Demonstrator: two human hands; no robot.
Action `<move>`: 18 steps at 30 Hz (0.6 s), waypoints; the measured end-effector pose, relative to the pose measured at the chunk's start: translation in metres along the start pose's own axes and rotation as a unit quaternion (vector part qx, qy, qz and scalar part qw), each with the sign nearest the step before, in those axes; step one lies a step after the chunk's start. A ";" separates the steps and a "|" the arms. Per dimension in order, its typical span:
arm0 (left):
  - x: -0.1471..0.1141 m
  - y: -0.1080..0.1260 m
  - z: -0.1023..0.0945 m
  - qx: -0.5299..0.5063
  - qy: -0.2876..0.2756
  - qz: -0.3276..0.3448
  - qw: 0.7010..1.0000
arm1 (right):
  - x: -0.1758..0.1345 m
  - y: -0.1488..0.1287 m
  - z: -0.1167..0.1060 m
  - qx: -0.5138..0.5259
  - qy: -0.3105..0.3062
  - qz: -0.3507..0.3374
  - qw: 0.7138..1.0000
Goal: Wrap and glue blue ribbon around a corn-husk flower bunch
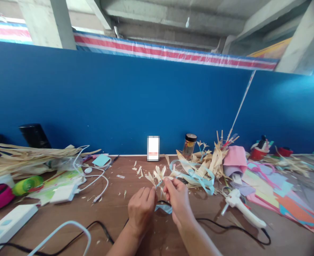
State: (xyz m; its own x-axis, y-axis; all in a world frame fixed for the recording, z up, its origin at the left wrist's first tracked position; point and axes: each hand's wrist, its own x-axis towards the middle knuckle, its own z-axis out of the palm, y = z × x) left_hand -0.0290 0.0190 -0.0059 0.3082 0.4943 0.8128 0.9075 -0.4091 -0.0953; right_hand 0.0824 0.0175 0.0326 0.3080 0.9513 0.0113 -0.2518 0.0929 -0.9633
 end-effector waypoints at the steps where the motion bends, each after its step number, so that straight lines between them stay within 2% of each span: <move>1: 0.000 0.000 0.000 -0.003 -0.001 0.000 1.000 | 0.001 0.000 0.000 0.002 0.001 0.005 1.000; 8: -0.003 -0.003 0.005 -0.011 -0.006 -0.024 1.000 | -0.003 0.005 -0.007 -0.006 -0.012 0.028 1.000; 10: -0.003 -0.004 0.007 -0.007 0.001 -0.032 0.999 | -0.009 0.006 -0.013 -0.047 -0.001 -0.012 0.999; 12: -0.003 -0.005 0.007 -0.009 0.002 -0.034 0.999 | -0.016 0.004 -0.020 -0.127 0.033 -0.099 0.986; 14: -0.003 -0.005 0.007 -0.014 -0.002 -0.034 0.999 | -0.021 -0.002 -0.026 -0.226 0.070 -0.220 0.946; 16: -0.004 -0.003 0.007 -0.016 -0.005 -0.031 0.999 | -0.022 -0.011 -0.029 -0.313 0.082 -0.343 0.882; 18: -0.005 -0.002 0.007 -0.012 -0.004 -0.025 1.000 | -0.018 -0.021 -0.030 -0.379 0.065 -0.433 0.815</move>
State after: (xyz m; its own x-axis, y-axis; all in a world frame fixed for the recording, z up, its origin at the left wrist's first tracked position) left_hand -0.0298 0.0231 -0.0136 0.2648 0.5212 0.8113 0.9151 -0.4011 -0.0410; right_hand 0.1092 -0.0101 0.0443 0.1755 0.5811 0.7947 0.7354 0.4593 -0.4983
